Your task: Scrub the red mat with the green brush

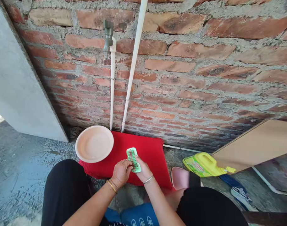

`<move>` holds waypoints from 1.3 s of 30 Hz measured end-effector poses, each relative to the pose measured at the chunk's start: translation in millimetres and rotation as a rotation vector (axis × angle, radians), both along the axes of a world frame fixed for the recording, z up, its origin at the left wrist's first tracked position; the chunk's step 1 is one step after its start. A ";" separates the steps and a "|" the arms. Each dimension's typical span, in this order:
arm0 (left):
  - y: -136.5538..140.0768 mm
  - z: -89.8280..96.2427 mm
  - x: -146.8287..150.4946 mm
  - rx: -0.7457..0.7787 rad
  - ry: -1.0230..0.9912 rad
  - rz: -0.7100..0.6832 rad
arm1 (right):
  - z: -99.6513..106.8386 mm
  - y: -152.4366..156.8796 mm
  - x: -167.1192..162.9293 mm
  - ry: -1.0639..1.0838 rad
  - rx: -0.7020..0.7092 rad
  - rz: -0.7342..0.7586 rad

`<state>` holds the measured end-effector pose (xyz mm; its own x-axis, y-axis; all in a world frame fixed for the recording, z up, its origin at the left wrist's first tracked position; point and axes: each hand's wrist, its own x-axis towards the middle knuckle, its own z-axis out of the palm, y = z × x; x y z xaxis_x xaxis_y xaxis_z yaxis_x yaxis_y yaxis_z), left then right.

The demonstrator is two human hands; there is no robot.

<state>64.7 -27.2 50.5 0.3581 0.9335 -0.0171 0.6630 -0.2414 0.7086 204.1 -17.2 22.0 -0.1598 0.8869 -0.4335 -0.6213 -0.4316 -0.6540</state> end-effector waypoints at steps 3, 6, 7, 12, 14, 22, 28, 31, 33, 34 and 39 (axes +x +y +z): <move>-3.2 1.7 1.5 -0.004 0.016 -0.011 | 5.5 -7.9 0.8 -0.021 -0.016 -0.029; -5.7 4.5 2.0 -0.041 0.052 -0.005 | 9.8 -11.2 -0.2 -0.039 -0.011 -0.052; -6.0 5.4 1.7 -0.041 0.064 -0.004 | 10.6 -11.1 -1.4 -0.037 -0.007 -0.054; -4.0 7.5 -2.3 -0.044 0.131 -0.008 | 6.6 -7.2 -12.1 0.008 -0.026 -0.043; -2.9 5.5 -3.6 -0.065 0.158 0.002 | 1.0 -5.5 -16.7 0.031 -0.074 -0.031; 1.4 -21.1 -5.3 -0.185 -0.003 0.137 | -18.0 -0.3 -21.7 0.124 -0.213 -0.016; 6.5 -29.4 -7.4 -0.207 -0.202 0.181 | -18.7 2.6 -17.4 0.180 -0.182 0.039; 5.9 -27.1 -8.0 -0.203 -0.258 0.173 | -18.4 4.3 -13.5 0.192 -0.158 0.032; 4.8 -24.3 -8.5 -0.184 -0.238 0.160 | -18.7 5.2 -11.6 0.187 -0.144 0.027; 4.3 -22.5 -8.9 -0.163 -0.204 0.150 | -18.8 5.6 -11.1 0.181 -0.139 0.029; 5.3 -13.0 -11.7 -0.046 0.125 0.013 | -19.6 5.0 -12.0 0.140 -0.133 0.033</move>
